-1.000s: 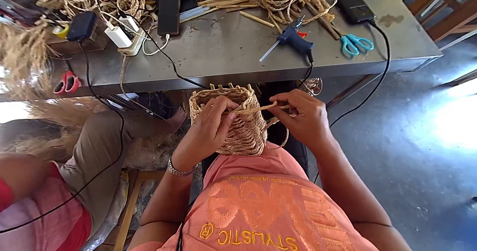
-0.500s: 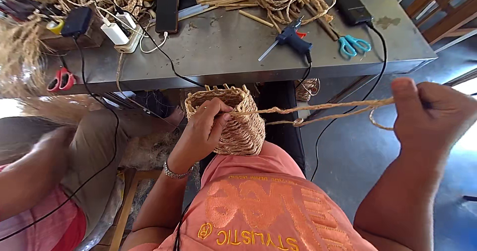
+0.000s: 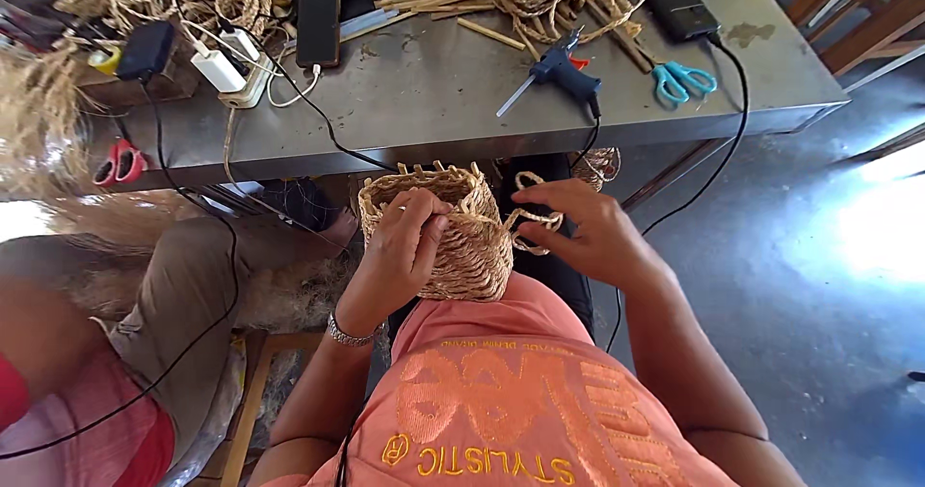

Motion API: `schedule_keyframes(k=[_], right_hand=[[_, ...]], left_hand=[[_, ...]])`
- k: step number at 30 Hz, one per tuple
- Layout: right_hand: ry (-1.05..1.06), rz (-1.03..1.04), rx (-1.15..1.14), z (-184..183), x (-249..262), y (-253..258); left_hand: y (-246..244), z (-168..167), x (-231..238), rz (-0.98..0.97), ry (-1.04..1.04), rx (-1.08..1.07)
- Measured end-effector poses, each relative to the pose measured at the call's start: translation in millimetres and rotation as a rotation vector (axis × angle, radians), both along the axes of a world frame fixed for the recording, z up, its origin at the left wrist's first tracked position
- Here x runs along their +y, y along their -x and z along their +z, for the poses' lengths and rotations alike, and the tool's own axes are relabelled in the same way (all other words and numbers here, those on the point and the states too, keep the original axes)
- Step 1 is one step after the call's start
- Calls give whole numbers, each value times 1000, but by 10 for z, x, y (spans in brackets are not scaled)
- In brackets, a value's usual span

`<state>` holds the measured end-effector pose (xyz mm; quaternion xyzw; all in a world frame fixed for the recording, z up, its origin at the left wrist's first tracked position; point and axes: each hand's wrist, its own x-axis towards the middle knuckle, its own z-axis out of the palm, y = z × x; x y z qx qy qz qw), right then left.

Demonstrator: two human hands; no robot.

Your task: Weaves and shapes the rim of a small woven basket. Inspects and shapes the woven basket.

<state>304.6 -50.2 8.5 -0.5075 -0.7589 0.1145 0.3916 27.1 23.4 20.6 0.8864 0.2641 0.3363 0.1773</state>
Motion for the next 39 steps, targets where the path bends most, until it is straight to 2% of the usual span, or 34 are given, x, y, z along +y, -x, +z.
schedule_keyframes(k=[6,9,11,13,18,21,25,28,31,36,39], right_hand=[[27,128,18,-62,21,193],[177,107,140,-3,-58,169],[281,84,137,18,-97,160],[431,148,153,-26,-114,148],[863,422,703,-240,-144,253],[834,362,798,-279,-158,293],[642,149,1004,-273,-102,249],[528,198,1078,-212,-55,165],[454,293,979,-125,-26,79],[283,61,496,85,-36,49],[99,50,226,95,4,-3]], left_hand=[[27,0,-9,5,19,-10],[36,-7,-7,3,16,-9],[28,-13,-10,2,14,-11],[17,-16,-13,1,12,-13],[24,-18,-28,2,5,1],[53,-27,-49,10,19,-5],[70,-40,-57,7,23,-8],[39,-46,-59,3,-2,-19],[25,-39,-51,0,-1,-21],[25,-49,-54,4,2,-26],[31,-46,-51,2,20,-30]])
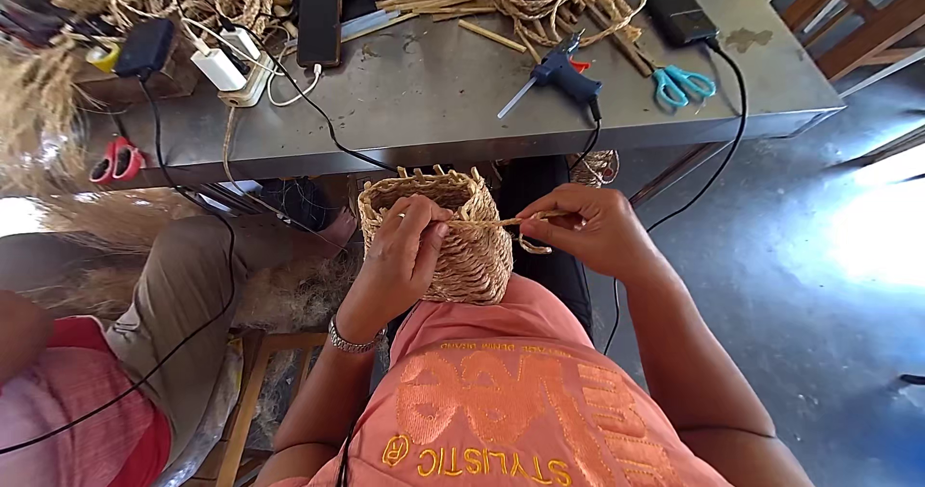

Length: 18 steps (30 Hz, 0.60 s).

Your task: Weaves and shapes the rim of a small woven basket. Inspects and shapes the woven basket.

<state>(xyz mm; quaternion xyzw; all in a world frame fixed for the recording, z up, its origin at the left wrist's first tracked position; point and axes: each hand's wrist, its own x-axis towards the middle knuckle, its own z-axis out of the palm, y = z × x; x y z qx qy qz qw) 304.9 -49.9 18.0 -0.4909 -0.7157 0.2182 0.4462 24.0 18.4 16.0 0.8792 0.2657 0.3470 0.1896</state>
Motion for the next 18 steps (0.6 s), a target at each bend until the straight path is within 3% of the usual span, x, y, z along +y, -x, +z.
schedule_keyframes(k=[8,14,18], right_hand=[[-279,-141,-258,116,162,187],[-354,-80,-159,252,301,523],[-306,-48,-79,195,291,610]], left_hand=[[18,-26,98,-27,18,-85],[153,110,554,-377,142,-403],[176,11,608,-467,135,-452]])
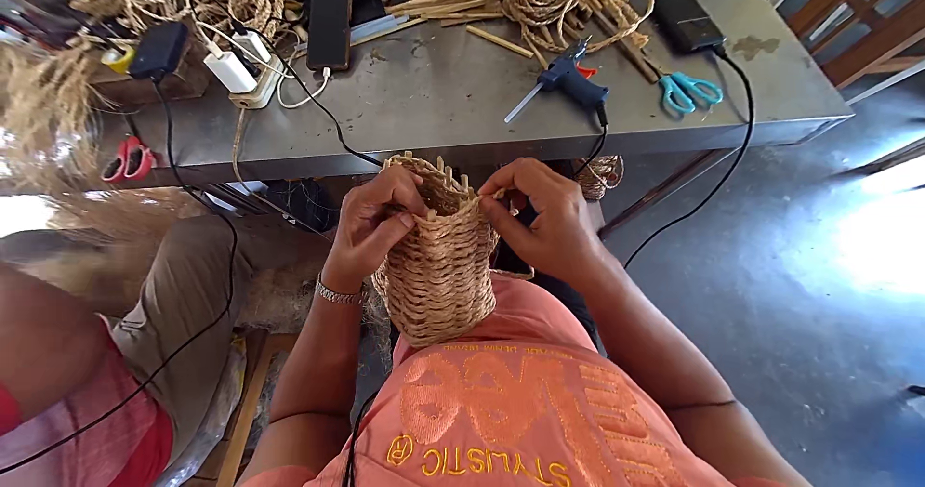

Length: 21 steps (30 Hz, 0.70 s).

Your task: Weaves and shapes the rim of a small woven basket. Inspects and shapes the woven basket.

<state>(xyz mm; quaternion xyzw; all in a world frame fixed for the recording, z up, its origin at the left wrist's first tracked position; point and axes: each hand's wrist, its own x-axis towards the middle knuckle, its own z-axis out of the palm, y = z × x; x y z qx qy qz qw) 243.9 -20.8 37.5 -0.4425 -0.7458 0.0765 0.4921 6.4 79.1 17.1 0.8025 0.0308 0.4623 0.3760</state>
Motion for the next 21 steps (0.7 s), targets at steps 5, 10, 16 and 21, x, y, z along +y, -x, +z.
schedule_keyframes(k=[5,10,16,21], right_hand=[[27,86,40,182,-148,-16],[60,70,29,207,-216,-89],[79,35,-1,155,-186,-121],[43,41,-60,230,-199,-122]], left_hand=[[-50,119,-178,-17,-39,-82],[-188,-19,-100,-88,-6,-86],[-210,112,-362,246,-148,204],[-203,42,-519,333,-88,201]])
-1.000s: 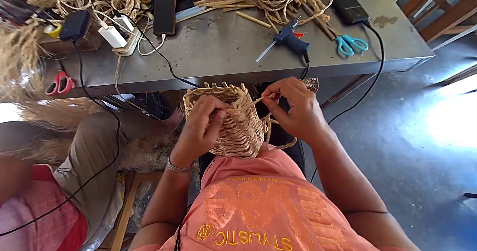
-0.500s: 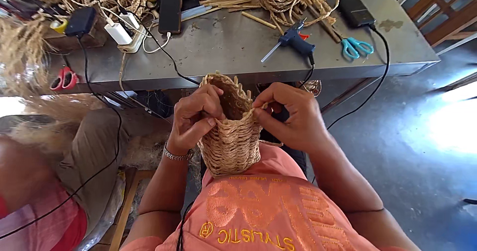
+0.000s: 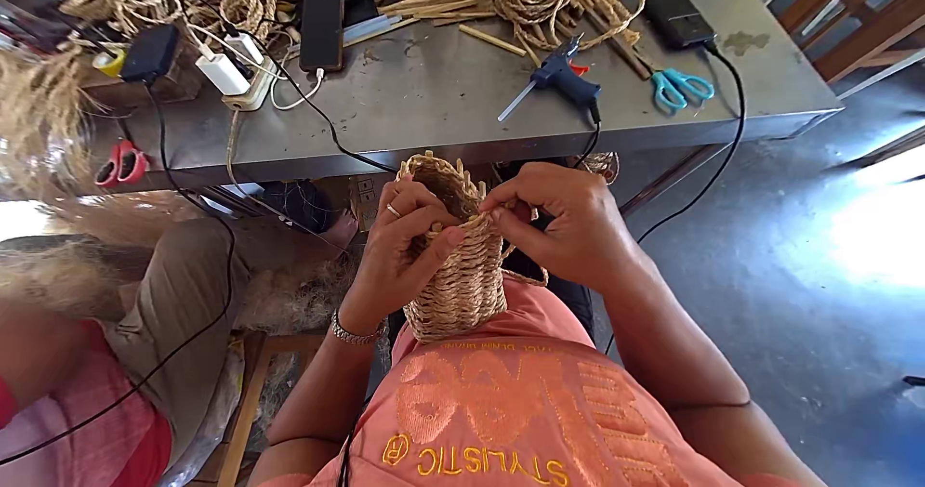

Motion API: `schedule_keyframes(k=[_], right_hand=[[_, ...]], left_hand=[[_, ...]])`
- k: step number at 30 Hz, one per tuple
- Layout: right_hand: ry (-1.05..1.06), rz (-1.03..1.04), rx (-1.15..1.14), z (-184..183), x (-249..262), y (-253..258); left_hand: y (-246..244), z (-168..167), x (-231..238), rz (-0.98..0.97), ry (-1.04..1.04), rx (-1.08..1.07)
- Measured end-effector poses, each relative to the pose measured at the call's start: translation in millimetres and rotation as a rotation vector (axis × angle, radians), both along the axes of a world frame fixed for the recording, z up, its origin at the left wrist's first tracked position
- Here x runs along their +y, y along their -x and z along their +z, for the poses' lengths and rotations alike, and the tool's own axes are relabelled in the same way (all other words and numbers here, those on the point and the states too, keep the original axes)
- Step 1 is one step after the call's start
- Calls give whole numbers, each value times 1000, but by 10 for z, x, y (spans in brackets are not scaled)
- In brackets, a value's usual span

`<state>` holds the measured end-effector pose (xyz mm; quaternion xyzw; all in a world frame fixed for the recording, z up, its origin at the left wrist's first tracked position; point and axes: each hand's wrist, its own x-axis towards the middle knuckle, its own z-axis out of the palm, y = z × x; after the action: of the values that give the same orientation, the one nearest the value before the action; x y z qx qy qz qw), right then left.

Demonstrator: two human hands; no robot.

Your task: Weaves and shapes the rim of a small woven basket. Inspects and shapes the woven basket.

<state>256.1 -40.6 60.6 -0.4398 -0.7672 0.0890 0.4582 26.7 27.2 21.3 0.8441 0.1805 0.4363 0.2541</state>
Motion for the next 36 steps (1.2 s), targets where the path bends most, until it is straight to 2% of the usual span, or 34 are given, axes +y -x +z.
schedule_keyframes(k=[4,11,17,24,27,30,33,36], right_hand=[[2,33,-28,120,69,53],[39,42,-110,49,187,143],[-70,-73,-268,131,-81,181],[-85,-86,-305,-120,-360,221],[-98,-72,-298,-153,-418,219],[-129,-30,-264,-74,-458,251],[-163,-37,-282,-49,-462,297],[-100,-81,-343,-195,-336,281]], left_hand=[[-49,-102,-94,77,0,-51],[-47,-197,-167,106,-33,-69],[-8,-215,-132,101,-33,-98],[-5,-335,-196,113,-42,-162],[3,-313,-172,40,3,-190],[3,-170,-53,-121,103,-250],[-77,-86,149,-255,96,-249],[-135,-309,328,-264,171,-199]])
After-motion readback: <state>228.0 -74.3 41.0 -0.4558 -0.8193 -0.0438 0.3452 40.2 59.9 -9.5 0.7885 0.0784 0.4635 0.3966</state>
